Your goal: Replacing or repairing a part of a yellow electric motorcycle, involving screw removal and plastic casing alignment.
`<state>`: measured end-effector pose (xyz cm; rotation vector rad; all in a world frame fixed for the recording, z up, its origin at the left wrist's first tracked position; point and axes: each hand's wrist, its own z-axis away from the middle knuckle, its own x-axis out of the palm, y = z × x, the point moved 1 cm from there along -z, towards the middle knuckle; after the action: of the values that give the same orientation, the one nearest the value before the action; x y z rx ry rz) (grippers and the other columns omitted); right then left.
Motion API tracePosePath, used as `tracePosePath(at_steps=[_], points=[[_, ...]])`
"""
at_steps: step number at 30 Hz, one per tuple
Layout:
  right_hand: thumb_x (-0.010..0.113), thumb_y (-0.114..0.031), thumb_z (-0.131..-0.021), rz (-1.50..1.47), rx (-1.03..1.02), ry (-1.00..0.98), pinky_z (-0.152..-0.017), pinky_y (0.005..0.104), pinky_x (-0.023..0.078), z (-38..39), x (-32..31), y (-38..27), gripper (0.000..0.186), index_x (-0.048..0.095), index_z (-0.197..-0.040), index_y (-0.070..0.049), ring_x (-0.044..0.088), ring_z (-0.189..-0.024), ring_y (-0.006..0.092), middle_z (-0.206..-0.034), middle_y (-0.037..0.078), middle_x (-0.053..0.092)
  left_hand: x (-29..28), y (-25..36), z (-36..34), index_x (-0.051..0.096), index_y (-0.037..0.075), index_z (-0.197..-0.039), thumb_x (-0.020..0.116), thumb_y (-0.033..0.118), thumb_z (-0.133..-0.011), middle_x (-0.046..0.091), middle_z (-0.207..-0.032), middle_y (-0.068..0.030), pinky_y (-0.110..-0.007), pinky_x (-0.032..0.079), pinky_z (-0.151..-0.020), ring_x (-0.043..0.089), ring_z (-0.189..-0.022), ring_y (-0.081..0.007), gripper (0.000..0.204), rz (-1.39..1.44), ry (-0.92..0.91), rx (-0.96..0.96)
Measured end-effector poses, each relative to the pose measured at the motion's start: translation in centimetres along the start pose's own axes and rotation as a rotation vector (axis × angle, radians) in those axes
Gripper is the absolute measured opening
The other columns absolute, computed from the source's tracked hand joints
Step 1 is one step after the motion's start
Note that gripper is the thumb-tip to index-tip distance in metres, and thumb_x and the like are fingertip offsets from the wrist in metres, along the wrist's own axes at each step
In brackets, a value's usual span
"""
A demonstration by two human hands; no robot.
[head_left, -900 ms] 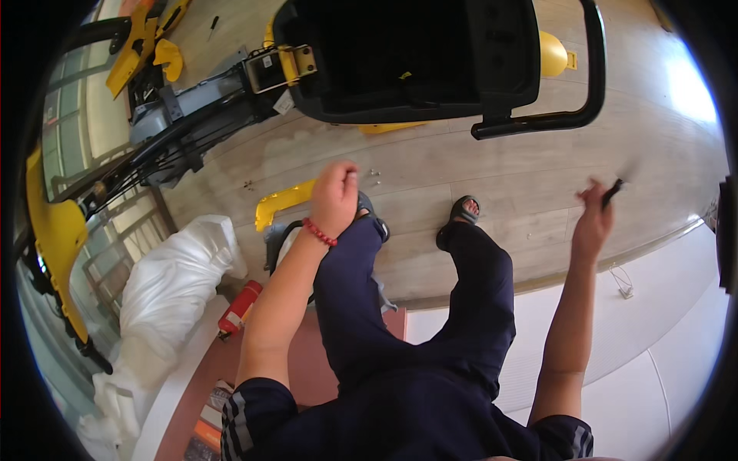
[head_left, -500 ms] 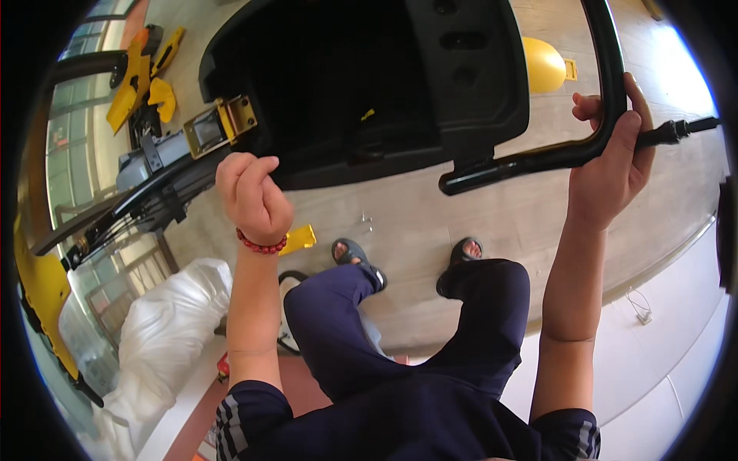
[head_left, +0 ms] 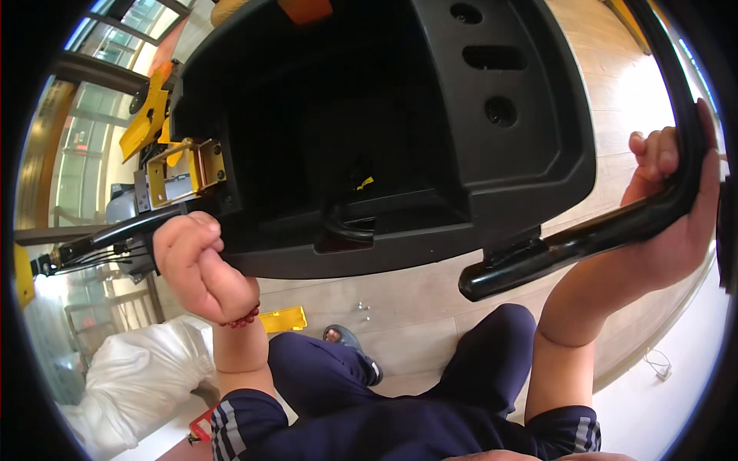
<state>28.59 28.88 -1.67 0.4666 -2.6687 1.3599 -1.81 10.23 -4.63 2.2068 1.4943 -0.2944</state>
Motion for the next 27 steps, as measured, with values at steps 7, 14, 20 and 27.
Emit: tracePosePath(at_steps=[7,14,20,27], points=[[0.031,-0.029,-0.096,-0.213,-0.05,-0.056,-0.056,0.0267,0.044,-1.9,-2.5,2.9,0.043,0.046,-0.12,0.003,0.045,-0.053,0.0099,-0.063,0.004,0.045,0.0,0.1,-0.1,0.055,-0.005,-0.09,0.035,-0.009,-0.08,0.047,-0.078,-0.0098,-0.028,0.043,-0.064,0.041,-0.063,-0.014,0.023,0.04,0.058,-0.065],[0.036,-0.017,-0.095,-0.199,-0.009,-0.051,-0.075,0.0291,0.036,-0.7,-1.6,1.3,0.03,0.053,-0.109,0.003,0.042,-0.072,0.0114,-0.073,0.005,0.042,1.0,0.4,-0.2,0.054,-0.004,-0.087,0.034,-0.014,-0.078,0.05,-0.078,-0.01,-0.023,0.039,-0.061,0.043,-0.063,-0.0125,0.024,0.065,0.041,-0.171],[0.042,-0.026,-0.096,-0.065,0.042,0.094,-0.059,0.0226,0.042,0.6,0.6,-0.2,0.038,0.056,-0.116,0.003,0.046,-0.058,0.008,-0.066,0.004,0.052,-0.5,1.1,-0.6,0.057,-0.003,-0.083,0.041,-0.013,-0.076,0.054,-0.08,-0.01,-0.022,0.039,-0.058,0.047,-0.063,-0.0138,0.02,-0.03,-0.012,-0.27],[0.038,-0.022,-0.097,-0.023,0.074,0.176,-0.057,0.0264,0.036,0.8,1.1,-0.3,0.039,0.05,-0.121,0.007,0.042,-0.06,0.0099,-0.067,0.005,0.048,-0.3,1.1,-1.2,0.059,-0.003,-0.082,0.045,-0.013,-0.069,0.055,-0.076,-0.0147,-0.03,0.045,-0.063,0.054,-0.068,-0.0264,0.021,-0.192,-0.049,-0.124]])
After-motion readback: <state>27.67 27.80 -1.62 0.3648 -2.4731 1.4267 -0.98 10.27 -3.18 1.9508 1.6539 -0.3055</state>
